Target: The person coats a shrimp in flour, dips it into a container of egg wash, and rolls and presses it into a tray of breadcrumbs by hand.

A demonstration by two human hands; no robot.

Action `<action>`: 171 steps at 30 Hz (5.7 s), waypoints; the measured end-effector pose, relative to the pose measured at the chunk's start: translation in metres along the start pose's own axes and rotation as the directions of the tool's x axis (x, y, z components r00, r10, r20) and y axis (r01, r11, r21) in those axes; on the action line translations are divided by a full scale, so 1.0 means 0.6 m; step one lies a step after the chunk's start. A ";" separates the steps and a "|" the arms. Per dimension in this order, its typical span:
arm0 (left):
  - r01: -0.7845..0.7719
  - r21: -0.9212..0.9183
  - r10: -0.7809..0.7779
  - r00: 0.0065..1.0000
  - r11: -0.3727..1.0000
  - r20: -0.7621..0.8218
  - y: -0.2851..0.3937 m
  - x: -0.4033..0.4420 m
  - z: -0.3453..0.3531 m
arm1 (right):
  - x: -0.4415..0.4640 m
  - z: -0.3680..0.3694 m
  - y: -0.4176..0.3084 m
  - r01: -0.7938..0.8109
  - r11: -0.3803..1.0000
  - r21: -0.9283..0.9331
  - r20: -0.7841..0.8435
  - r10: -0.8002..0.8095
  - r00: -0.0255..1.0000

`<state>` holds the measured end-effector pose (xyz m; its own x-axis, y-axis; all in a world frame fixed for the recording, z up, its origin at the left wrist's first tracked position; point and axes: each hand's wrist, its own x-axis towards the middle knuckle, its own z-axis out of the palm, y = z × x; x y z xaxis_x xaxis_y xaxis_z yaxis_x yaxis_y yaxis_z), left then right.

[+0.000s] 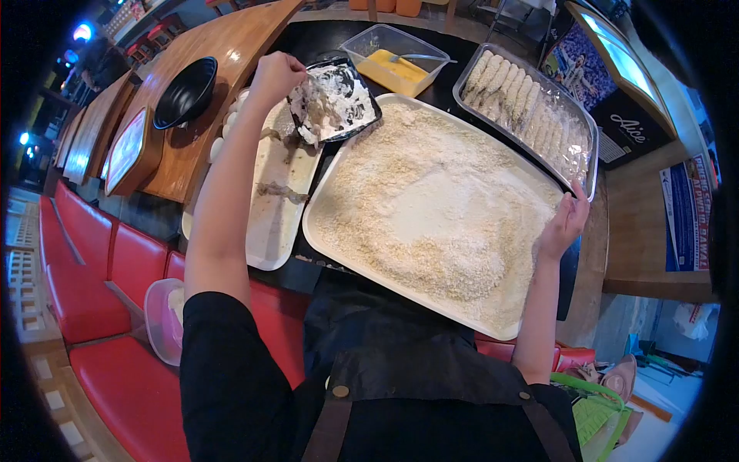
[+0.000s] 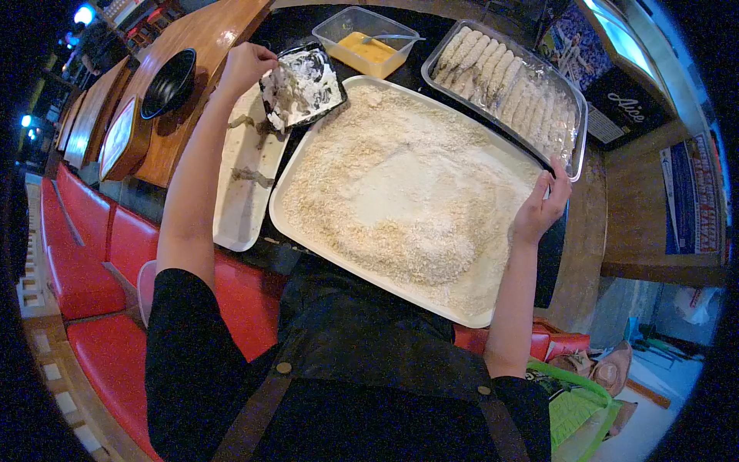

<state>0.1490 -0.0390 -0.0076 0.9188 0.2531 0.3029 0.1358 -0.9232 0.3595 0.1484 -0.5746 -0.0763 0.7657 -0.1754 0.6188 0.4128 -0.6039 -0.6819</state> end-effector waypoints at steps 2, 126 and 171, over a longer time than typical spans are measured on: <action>-0.023 -0.051 0.018 0.996 0.998 -0.087 0.007 0.008 -0.013 | -0.001 0.000 0.003 -0.007 1.000 0.017 0.000 0.007 1.000; -0.062 0.000 0.062 0.998 0.998 -0.013 0.116 -0.011 -0.138 | 0.006 -0.005 -0.007 0.048 0.999 -0.006 -0.007 -0.048 0.999; -0.233 -0.010 0.229 0.962 0.972 -0.149 0.228 0.161 -0.147 | 0.009 -0.008 -0.004 -0.038 0.998 0.051 -0.058 0.041 0.997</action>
<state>0.2236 -0.1151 0.1489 0.8597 0.0748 0.5053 -0.0863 -0.9537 0.2880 0.1492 -0.5779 -0.0693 0.7523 -0.2446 0.6117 0.4081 -0.5559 -0.7242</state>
